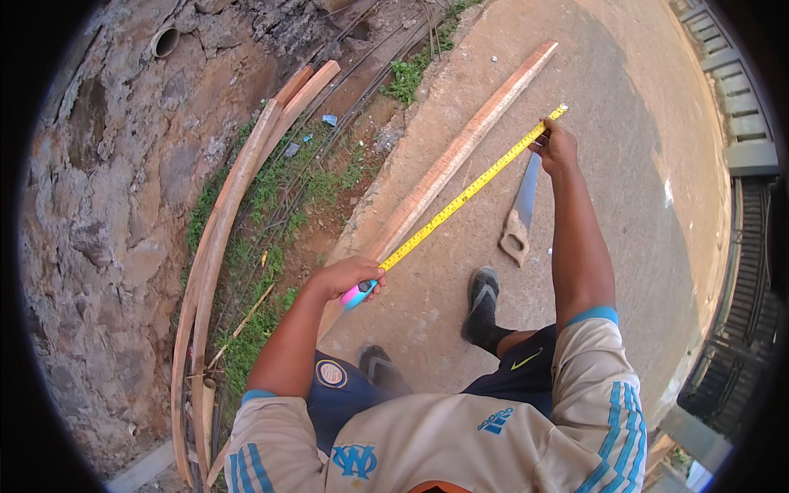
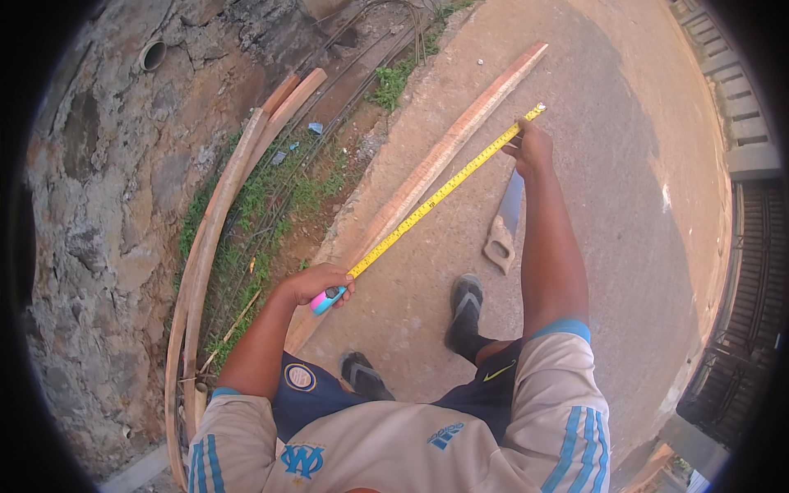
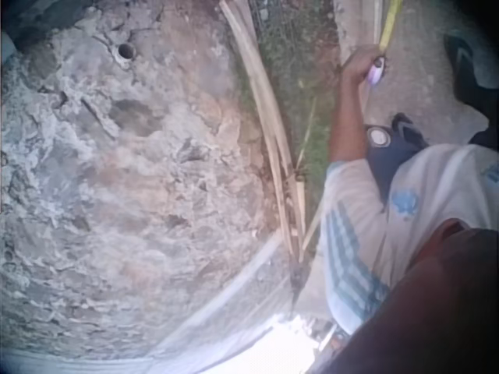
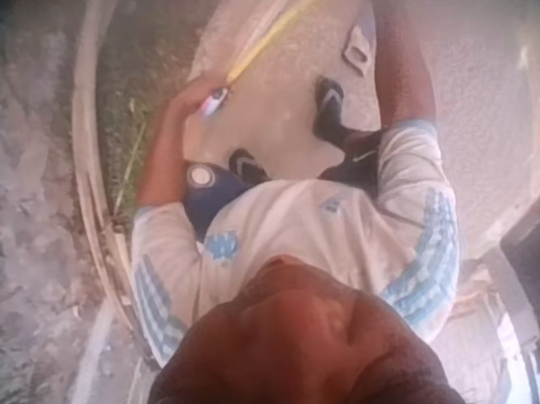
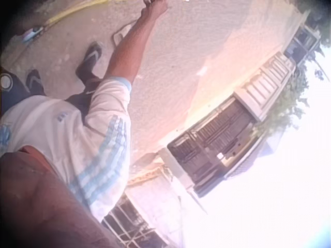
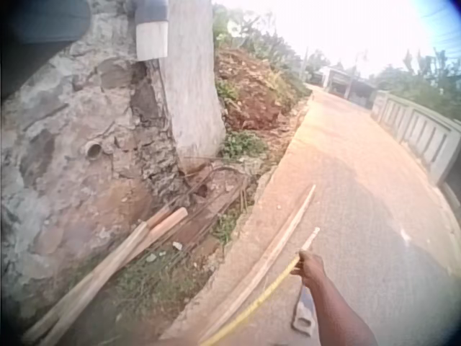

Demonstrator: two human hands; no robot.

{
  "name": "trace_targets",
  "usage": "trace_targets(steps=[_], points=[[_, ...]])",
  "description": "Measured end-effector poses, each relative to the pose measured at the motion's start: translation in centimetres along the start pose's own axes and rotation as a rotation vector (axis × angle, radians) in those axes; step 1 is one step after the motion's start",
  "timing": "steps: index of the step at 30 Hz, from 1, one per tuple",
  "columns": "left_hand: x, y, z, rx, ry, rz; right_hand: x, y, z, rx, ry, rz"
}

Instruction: The person measures a wooden plank with a tape measure, marks the cut line, and saws the plank to length using a hand saw. The cut piece is then carried away.

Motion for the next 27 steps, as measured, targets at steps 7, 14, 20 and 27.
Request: trace_targets(steps=[7,14,20,27], points=[[-1.9,3.3,-1.1,-0.087,-0.073,0.226,15.9,-22.4,22.9,0.301,-0.099,-0.489],[-2.0,2.1,-2.3,-0.173,-0.067,0.197,13.9,-16.4,21.6,0.265,-0.068,-0.296],[-0.3,2.0,-2.5,-0.138,0.012,-0.013,0.1,0.9,6.6,0.112,-0.121,0.019],[0.2,4.8,1.8,-0.050,-0.002,0.090,2.8,-16.7,0.4,0.100,-0.856,-0.512]])
Point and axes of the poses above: each hand's wrist, its own y-axis towards the middle knuckle, its own x-axis out of the palm, z = x × y, the point moved 6 cm from there along y, towards the middle knuckle, and after that the axes turned 4 degrees about -z, right-handed, at the moved point
